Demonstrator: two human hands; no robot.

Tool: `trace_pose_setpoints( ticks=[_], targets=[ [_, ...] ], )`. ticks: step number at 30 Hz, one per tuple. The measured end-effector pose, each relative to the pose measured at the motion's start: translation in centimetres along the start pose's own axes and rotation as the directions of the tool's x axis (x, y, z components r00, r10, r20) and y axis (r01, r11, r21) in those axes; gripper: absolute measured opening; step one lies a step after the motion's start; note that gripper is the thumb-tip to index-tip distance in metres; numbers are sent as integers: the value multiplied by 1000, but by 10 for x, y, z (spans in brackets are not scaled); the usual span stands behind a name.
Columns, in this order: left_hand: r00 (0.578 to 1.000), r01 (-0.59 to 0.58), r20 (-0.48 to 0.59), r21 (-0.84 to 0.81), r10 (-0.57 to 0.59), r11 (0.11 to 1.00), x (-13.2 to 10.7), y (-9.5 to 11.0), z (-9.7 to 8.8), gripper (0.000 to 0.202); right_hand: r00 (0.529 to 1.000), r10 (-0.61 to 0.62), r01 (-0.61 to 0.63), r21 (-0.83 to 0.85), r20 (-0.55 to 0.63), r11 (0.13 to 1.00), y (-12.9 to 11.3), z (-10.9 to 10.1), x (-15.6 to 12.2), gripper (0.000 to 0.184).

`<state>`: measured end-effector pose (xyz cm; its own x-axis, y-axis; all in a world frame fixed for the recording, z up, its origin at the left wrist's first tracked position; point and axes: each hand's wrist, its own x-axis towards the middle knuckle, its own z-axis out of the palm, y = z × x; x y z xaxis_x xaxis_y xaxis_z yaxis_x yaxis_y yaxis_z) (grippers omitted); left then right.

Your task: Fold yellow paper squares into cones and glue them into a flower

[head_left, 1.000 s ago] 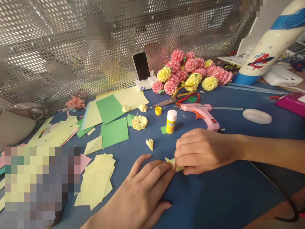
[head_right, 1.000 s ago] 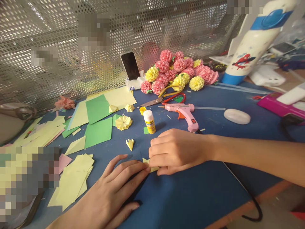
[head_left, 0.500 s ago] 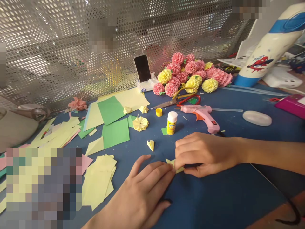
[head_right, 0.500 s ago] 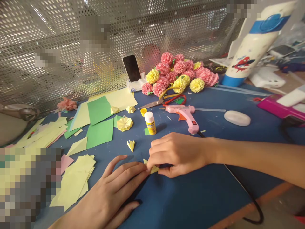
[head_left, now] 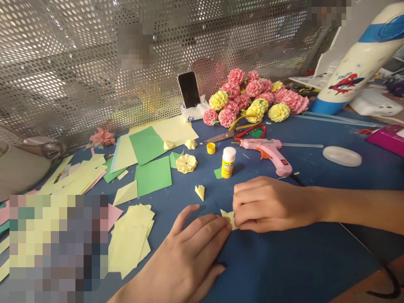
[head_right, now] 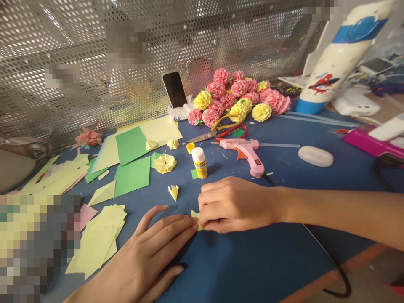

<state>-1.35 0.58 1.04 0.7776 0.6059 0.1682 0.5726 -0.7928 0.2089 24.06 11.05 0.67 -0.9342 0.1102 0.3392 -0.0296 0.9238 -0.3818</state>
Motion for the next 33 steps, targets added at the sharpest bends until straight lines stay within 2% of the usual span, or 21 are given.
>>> trace_pose_setpoints(
  ticks=[2,4,6,9,13,20,33],
  targets=[
    [1000,-2,7,20,2,1000,0,0,-1,42,999,-49,50,-149,11,988,-3,0,0,17],
    [1000,-10,-8,36,10,999,0,0,-1,41,1000,-27,28,-185,10,982,-5,1,1,18],
    [999,-23,-27,50,25,998,0,0,0,41,997,76,-76,-115,-1,990,-9,2,3,14],
    [999,-40,-14,82,42,996,1,0,0,42,963,268,-268,18,22,963,-13,6,5,9],
    [998,-60,-21,112,63,992,4,0,-4,39,928,372,-373,37,34,927,-18,10,8,10],
    [988,-113,-90,140,126,984,3,-1,-4,33,913,408,-408,-40,-1,912,-23,12,14,9],
    [979,-195,-12,204,201,959,2,-7,-6,37,913,407,-408,-111,-30,906,-26,17,14,6]
  ],
)
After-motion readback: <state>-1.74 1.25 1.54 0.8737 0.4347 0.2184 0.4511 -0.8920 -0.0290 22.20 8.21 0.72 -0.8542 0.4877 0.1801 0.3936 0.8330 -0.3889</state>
